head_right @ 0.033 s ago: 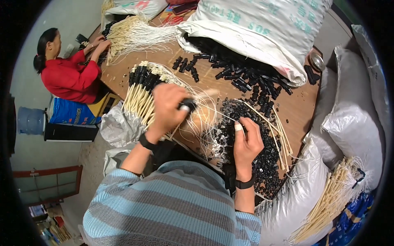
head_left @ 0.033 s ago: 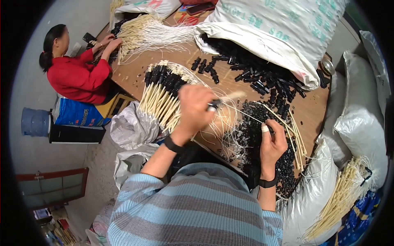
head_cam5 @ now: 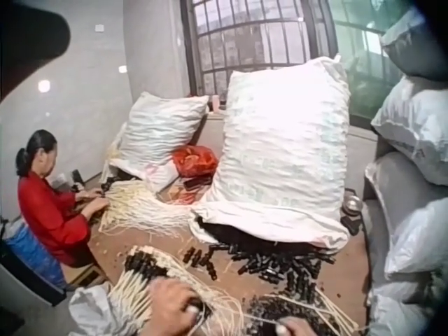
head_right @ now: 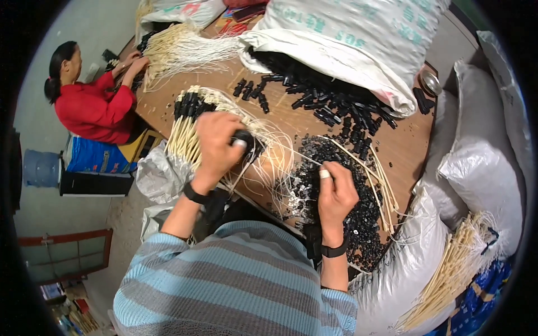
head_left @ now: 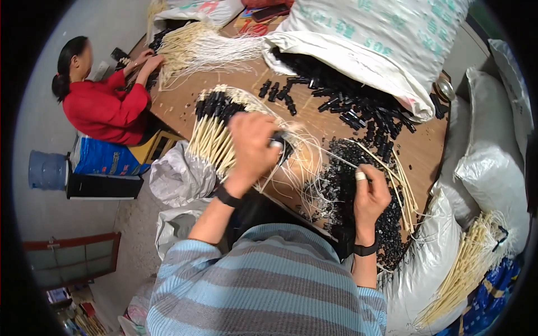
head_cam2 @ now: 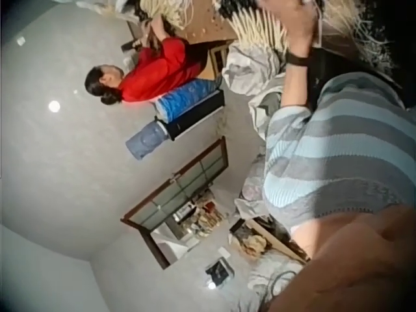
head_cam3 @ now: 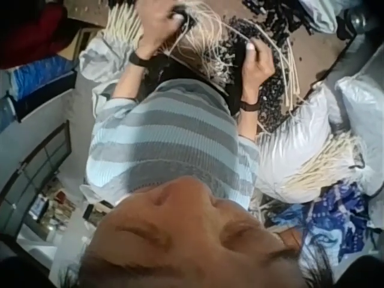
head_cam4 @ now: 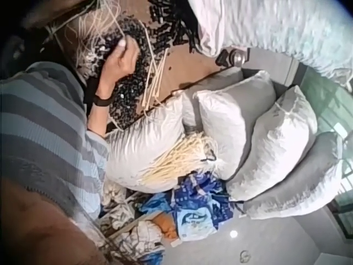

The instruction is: The person assembles components by hand, picking up a black plastic part and a white cord, threading the cord through the part, and pulling it tight. They then place the completed assembly onto a growing pile on the table and reach for the next set of materials.

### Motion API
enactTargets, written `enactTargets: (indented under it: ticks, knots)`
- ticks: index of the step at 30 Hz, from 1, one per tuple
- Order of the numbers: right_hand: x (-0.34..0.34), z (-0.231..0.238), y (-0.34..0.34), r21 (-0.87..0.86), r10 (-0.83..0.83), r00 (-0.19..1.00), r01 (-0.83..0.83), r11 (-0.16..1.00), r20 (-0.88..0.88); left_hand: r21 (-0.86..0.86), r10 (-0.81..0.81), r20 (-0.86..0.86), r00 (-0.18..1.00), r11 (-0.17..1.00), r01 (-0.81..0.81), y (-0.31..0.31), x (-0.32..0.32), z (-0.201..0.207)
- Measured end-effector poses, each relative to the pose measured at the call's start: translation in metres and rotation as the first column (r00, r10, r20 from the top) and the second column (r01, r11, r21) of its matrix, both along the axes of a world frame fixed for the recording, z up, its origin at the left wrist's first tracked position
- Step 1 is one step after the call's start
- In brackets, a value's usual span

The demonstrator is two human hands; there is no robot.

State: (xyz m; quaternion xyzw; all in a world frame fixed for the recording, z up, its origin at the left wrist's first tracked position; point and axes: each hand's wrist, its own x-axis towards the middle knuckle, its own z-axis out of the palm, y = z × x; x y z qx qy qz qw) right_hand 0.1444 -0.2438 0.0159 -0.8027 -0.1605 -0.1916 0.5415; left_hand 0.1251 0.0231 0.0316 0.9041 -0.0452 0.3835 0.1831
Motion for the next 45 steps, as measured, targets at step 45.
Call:
enactTargets:
  ticks: [45]
  knots:
    - [-0.02, 0.009, -0.079, -0.322, 0.144, 0.939, -0.247, 0.914, -0.312, -0.147, -0.682, -0.267, 0.681, 0.727, 0.671, -0.072, 0.047, -0.042]
